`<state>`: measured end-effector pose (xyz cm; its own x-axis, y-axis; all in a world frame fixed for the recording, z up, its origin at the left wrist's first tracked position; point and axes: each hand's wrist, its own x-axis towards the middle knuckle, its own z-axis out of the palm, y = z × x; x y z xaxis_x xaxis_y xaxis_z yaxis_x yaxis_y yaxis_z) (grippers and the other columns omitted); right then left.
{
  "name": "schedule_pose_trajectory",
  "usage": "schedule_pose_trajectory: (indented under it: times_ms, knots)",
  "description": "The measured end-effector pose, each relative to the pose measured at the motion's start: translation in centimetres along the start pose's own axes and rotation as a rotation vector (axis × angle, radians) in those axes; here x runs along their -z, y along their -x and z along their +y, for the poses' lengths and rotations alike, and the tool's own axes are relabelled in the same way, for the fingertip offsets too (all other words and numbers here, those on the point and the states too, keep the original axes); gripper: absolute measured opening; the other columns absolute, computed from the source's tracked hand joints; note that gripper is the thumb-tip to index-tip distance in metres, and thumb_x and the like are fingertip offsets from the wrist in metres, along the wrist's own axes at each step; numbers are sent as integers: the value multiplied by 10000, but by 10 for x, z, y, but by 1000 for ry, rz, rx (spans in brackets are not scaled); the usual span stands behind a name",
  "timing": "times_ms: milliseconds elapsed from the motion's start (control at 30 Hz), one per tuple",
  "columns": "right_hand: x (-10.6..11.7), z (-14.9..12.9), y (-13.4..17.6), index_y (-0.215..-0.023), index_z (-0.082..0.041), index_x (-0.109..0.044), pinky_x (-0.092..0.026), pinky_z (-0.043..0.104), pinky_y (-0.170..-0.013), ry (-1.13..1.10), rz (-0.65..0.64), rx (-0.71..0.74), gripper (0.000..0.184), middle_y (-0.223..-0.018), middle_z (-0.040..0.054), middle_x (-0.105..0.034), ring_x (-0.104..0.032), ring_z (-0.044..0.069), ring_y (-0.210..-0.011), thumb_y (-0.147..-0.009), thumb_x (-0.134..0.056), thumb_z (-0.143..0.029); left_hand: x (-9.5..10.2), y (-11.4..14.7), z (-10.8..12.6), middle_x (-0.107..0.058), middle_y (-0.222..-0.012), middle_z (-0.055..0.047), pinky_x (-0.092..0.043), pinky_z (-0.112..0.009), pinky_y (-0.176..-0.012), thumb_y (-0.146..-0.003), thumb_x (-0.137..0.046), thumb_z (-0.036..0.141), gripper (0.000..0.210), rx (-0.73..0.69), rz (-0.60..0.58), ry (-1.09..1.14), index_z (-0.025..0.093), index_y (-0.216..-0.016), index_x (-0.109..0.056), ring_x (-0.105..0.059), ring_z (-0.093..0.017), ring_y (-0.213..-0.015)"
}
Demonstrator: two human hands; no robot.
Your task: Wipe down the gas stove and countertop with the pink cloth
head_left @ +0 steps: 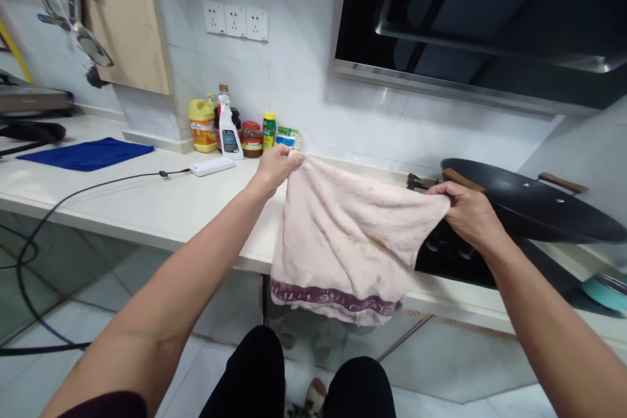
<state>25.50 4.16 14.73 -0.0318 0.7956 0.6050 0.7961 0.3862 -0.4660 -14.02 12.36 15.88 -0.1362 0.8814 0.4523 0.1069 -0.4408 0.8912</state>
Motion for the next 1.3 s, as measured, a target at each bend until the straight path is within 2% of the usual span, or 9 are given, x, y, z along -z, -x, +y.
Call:
schedule_pose_trajectory:
  times_ms: [167, 433, 633, 767, 867, 967, 1067, 1167, 1300]
  knots:
    - [-13, 18, -36, -909, -244, -749, -516, 366, -845, 60, 70, 145, 293, -1009, 69, -741, -673, 236, -918, -881, -593, -490, -14, -40, -9, -525, -627, 41, -367, -230, -533, -609, -740, 333, 271, 27, 12, 11, 201, -679, -513, -464, -104, -584]
    - [-22, 36, -72, -1057, -151, -727, -467, 280, -815, 7, -25, -119, 331, -974, 96, -769, -674, 162, -866, -945, -527, -390, -30, -64, -2, -526, -686, 49, -399, -237, -592, -643, -713, 266, 238, -23, 50, -33, 206, -733, -501, -475, -108, -642]
    - [-14, 43, 3, -1122, -240, -733, -491, 399, -1019, -21, -218, 94, 320, -1224, 79, -725, -666, 247, -1133, -970, -528, -434, 11, 10, -10, -592, -694, 38, -432, -242, -643, -625, -806, 341, 286, -36, -142, -97, 188, -728, -589, -541, -122, -678]
    - [1, 51, 82, -1147, -308, -756, -516, 411, -1039, -12, -643, 73, 328, -1315, 58, -694, -662, 263, -1187, -988, -546, -504, 63, 72, -30, -716, -850, -30, -503, -294, -740, -755, -752, 461, 295, 172, -659, -277, 195, -861, -681, -656, -186, -808]
    - [10, 47, 101, -1160, -303, -749, -496, 423, -1067, -5, -682, -11, 369, -1342, 66, -677, -644, 270, -1208, -1001, -521, -544, 79, 90, -45, -731, -881, -48, -511, -311, -776, -791, -702, 526, 340, 168, -489, -369, 194, -860, -682, -665, -200, -836]
    - [-5, 30, 87, -1197, -276, -724, -458, 429, -1108, -33, -626, -39, 443, -1353, 79, -666, -620, 264, -1235, -1025, -444, -573, 62, 93, -54, -733, -878, -55, -531, -326, -790, -844, -608, 554, 366, 90, -389, -438, 194, -864, -674, -677, -214, -845]
    - [-52, 11, 72, -1413, -268, -605, -362, 478, -1194, 2, -611, -14, 563, -1510, 94, -556, -510, 278, -1390, -1043, -332, -591, 19, 104, -57, -743, -1170, -118, -533, -374, -948, -935, -465, 506, 429, 36, -532, -640, 190, -1108, -699, -688, -254, -1077]
    - [-110, -7, 71, -1569, -259, -437, -208, 554, -1251, 240, -669, -40, 620, -1671, 103, -329, -259, 319, -1555, -1049, -284, -561, -28, 119, -65, -511, -1564, -159, -334, -544, -1187, -987, -382, 522, 570, 18, -644, -844, 230, -1435, -580, -436, -356, -1461]
    - [-161, -23, 73, -1628, -240, -313, -106, 588, -1252, 437, -694, -9, 650, -1719, 133, -152, -98, 367, -1587, -1054, -258, -540, -66, 115, -87, -237, -1714, -140, -129, -786, -1149, -984, -332, 638, 674, 97, -688, -969, 346, -1588, -387, -143, -510, -1554]
